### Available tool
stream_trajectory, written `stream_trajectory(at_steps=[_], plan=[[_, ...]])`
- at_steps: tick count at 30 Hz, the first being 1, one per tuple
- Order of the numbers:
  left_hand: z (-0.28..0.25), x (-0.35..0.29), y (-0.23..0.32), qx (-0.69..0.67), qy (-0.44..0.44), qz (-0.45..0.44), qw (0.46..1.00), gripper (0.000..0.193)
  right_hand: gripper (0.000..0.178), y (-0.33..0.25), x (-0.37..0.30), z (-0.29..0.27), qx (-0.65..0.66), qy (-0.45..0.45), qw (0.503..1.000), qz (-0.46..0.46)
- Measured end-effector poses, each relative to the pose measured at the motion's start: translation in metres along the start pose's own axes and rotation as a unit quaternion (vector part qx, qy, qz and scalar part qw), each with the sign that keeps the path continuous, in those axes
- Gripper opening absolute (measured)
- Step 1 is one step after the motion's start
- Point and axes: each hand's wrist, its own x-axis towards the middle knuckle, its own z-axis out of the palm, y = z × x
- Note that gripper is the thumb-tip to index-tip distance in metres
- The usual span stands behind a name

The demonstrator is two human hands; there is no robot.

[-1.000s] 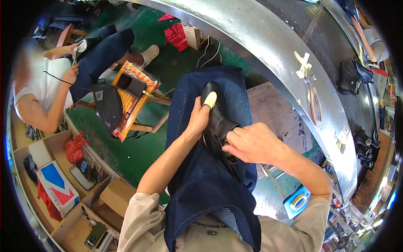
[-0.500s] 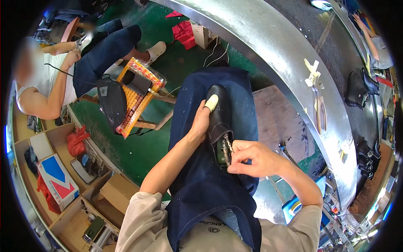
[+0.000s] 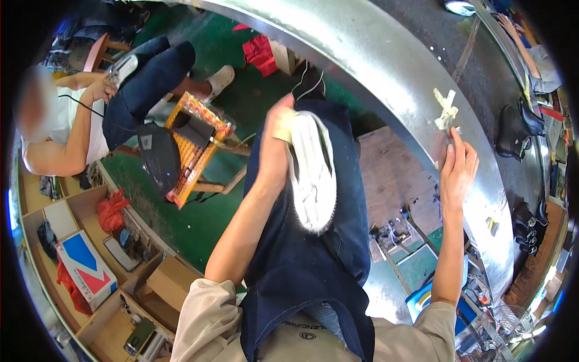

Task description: Lasting shoes by pulling and securing the upper material to the sole using pincers.

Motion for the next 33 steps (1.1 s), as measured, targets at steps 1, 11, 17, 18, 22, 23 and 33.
stream_trajectory(at_steps=[1, 11, 17, 18, 22, 23, 33], plan=[[-0.015, 0.007, -0.036, 0.123, -0.007, -0.029, 0.992, 0.049, 0.04, -0.001, 0.006, 0.004, 0.003, 0.008, 1.0, 0.0], [-0.023, -0.025, -0.008, 0.231, -0.079, 0.012, 0.97, 0.049, 0.037, -0.144, -0.048, -0.015, 0.672, -0.452, 0.57, 0.14], [-0.017, -0.035, 0.008, 0.203, -0.091, 0.074, 0.972, 0.046, 0.04, -0.183, -0.046, -0.019, 0.672, -0.498, 0.514, 0.191], [-0.02, -0.035, 0.009, 0.203, -0.091, 0.072, 0.972, 0.046, 0.04, -0.183, -0.046, -0.019, 0.667, -0.501, 0.517, 0.19], [-0.02, -0.034, 0.01, 0.254, -0.096, 0.092, 0.958, 0.045, 0.039, -0.177, -0.044, -0.019, 0.644, -0.499, 0.551, 0.182], [-0.019, -0.033, 0.011, 0.278, -0.101, 0.102, 0.95, 0.044, 0.039, -0.177, -0.044, -0.017, 0.649, -0.486, 0.558, 0.179], [-0.019, -0.024, -0.001, 0.265, -0.085, 0.099, 0.955, 0.042, 0.025, -0.203, -0.051, -0.003, 0.479, -0.424, 0.766, 0.059]])
